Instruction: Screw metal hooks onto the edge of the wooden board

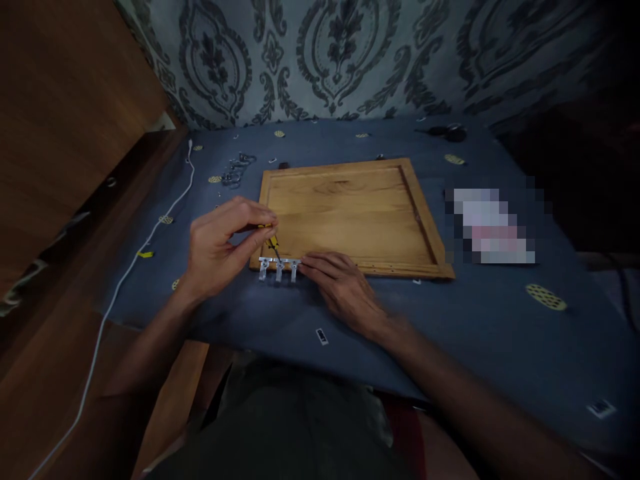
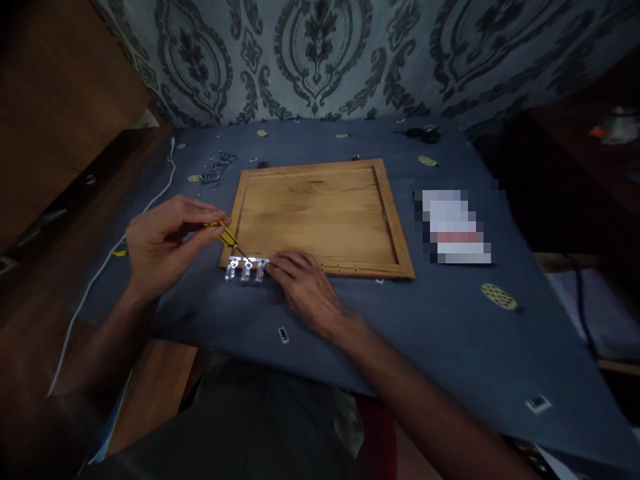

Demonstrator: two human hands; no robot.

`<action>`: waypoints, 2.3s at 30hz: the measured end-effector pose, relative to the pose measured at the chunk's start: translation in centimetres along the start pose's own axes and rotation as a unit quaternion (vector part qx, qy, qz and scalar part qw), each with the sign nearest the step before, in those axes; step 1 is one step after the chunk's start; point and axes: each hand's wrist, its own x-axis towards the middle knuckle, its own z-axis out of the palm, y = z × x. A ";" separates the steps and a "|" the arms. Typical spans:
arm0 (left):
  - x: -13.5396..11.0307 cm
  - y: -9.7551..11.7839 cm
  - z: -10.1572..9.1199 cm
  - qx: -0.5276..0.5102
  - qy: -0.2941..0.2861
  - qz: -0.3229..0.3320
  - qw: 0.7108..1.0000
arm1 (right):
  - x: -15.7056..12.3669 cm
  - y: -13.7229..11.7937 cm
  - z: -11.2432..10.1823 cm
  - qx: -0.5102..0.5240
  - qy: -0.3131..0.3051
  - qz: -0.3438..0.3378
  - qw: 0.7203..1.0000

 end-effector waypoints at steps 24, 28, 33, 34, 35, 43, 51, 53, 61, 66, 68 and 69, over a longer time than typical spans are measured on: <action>-1.6 2.1 -0.4 0.016 0.071 -0.017 0.997 | -0.3 -0.1 -0.1 0.053 0.040 0.021 0.998; -1.8 2.0 -0.5 0.016 0.078 -0.017 0.997 | -0.4 0.2 0.0 0.042 0.025 0.014 0.999; -1.8 1.9 -0.8 0.022 0.091 -0.013 0.996 | -0.6 0.5 0.3 0.016 0.019 -0.007 1.000; -1.8 1.9 -0.8 0.023 0.092 -0.012 0.995 | -0.6 0.5 0.3 0.011 0.019 -0.010 1.000; -1.8 1.9 -0.9 0.023 0.092 -0.011 0.995 | -0.6 0.5 0.3 0.007 0.018 -0.012 1.000; -2.4 1.7 -1.7 0.029 0.127 -0.029 0.991 | 0.6 -1.8 -0.9 -0.028 0.087 -0.004 0.996; -3.2 0.9 -2.5 0.021 0.160 -0.038 0.986 | 1.5 -3.7 0.3 0.021 0.048 0.152 0.987; -3.5 0.8 -2.6 0.021 0.163 -0.043 0.985 | 1.5 -3.8 0.7 0.036 0.054 0.172 0.983; -4.4 0.1 -2.7 0.019 0.174 -0.064 0.982 | 1.3 -4.2 1.5 0.056 0.083 0.188 0.977; -4.4 -0.1 -2.4 0.015 0.179 -0.055 0.982 | 1.4 -4.3 1.4 0.059 0.087 0.187 0.977; -4.5 -0.1 -2.4 0.019 0.182 -0.062 0.981 | 1.4 -4.3 1.3 0.052 0.092 0.181 0.978; -4.5 -0.1 -2.4 0.019 0.182 -0.065 0.981 | 1.4 -4.3 1.3 0.050 0.095 0.178 0.978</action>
